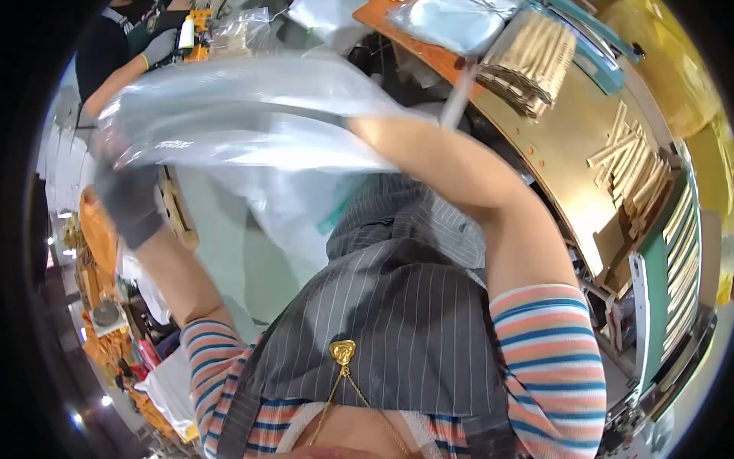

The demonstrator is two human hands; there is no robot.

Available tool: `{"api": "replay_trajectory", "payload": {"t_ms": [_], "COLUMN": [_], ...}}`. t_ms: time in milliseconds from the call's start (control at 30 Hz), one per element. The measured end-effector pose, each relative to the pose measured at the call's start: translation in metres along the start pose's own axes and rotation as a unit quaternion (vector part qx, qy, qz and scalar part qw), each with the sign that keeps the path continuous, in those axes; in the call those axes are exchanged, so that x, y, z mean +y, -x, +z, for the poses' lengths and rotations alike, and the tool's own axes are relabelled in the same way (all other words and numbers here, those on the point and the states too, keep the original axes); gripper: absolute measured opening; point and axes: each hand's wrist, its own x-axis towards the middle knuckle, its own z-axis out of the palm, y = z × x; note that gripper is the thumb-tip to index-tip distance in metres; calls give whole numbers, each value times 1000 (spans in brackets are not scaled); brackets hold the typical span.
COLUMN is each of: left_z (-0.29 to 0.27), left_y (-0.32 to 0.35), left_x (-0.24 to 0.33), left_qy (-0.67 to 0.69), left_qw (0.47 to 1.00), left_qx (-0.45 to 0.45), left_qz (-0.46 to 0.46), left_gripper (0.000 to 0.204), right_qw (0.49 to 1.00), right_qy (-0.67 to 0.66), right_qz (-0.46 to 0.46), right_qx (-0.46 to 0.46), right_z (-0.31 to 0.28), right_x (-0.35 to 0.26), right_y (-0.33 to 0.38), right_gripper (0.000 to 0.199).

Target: Organizing, bundling, and bagging wooden sticks at a manufacturing workstation.

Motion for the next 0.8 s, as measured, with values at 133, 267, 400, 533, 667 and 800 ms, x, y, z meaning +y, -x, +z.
{"api": "replay_trajectory", "payload": {"t_ms": [133,267,400,533,667,800], "left_z": [-94,-15,66,90,132,157], "left_y": [14,36,51,65,73,93], "left_x": [1,79,52,18,31,68], "left_qy": [-76,278,373,366,398,360], "left_qw": [980,935,839,812,788,832], "left_qx": [26,-23,-135,-139,-64,-206], "left_qz": [-182,-218,-374,-433,-466,-367], "left_gripper": [28,14,32,39,41,28], "right_qw": [987,965,944,955,483,477], "right_qy": [-143,-239,-308,-185,-157,-115], "right_qz": [-16,21,87,102,665,789], "right_qx": [-73,-107,-84,207,548,369], "right_z": [4,-2,3,-86,-143,-62], "right_x": [10,-14,-39,8,125,186], "right_y": [-40,-35,-29,10,175,207], "right_gripper": [29,28,28,28,32,63]}}
